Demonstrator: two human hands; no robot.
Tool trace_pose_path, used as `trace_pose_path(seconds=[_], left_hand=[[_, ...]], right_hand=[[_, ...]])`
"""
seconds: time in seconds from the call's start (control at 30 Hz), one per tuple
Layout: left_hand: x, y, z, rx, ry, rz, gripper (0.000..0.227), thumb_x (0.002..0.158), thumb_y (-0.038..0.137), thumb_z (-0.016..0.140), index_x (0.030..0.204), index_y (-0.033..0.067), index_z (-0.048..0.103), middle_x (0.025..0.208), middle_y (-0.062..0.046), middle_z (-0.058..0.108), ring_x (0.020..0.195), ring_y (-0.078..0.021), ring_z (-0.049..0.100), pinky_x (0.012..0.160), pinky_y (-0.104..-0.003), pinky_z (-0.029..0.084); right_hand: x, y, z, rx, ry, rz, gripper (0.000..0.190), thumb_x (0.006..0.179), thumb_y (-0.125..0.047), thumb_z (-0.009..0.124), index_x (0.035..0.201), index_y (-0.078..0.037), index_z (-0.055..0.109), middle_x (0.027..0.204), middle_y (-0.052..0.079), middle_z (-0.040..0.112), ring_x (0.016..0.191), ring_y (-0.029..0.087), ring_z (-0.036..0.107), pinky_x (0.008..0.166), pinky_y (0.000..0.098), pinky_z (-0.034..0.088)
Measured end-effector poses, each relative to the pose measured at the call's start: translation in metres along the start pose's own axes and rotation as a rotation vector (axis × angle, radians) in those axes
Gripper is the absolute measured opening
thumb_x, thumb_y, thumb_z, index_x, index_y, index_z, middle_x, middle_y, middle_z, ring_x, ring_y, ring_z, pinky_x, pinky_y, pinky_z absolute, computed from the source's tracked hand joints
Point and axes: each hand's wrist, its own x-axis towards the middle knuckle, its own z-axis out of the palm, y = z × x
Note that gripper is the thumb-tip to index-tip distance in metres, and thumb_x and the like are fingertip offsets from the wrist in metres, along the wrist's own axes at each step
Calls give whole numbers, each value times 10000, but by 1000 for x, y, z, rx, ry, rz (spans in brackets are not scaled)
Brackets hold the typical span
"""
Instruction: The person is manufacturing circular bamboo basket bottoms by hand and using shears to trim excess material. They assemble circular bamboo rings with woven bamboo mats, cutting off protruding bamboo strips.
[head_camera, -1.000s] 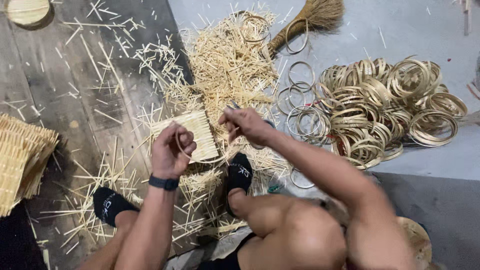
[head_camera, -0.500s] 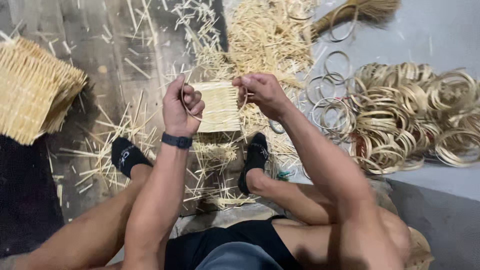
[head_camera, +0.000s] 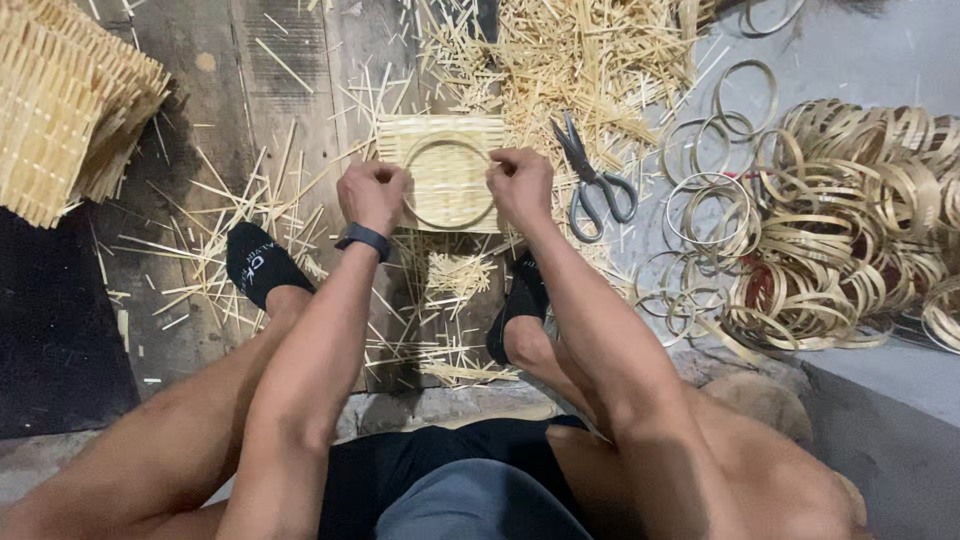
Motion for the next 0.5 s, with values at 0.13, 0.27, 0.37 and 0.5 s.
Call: trace_pose_path(seconds=[0.13,0.27,0.37,0.5], left_hand=[[-4,-4,1,58,8,22,154,760,205,800,825,65,807,748,-145,745,694,-279,726,719,-376,564],[4,-4,2,84,16,-57,176,752,236,796,840,86,818,740,-140,746,689,-289,721,725,-377,562],[12,-15,2,92,1,-57,189,717,252,816,811,88,818,729,-132,751,684,-286,725,732,-376,569],[16,-20,8,112,5,-85,152,710,226,836,784,93,820,717,-130,750,680,-270,733,734,-364,586]], right_hand=[[-13,3,5,-114,124,-140,238,809,-118,798,1035,-44,798,905,160,754,816,281,739,779,356,561],[-13,-9,1,-119,68,14,213,821,-181,795,994,-56,796,842,149,755,766,270,742,751,358,562],[-12,-9,4,-138,82,-62,169,814,-150,804,932,-29,798,817,170,747,756,288,727,737,374,558],[-9,-6,10,-105,131,23,180,775,-161,825,915,-50,810,797,153,761,728,260,738,725,357,563]])
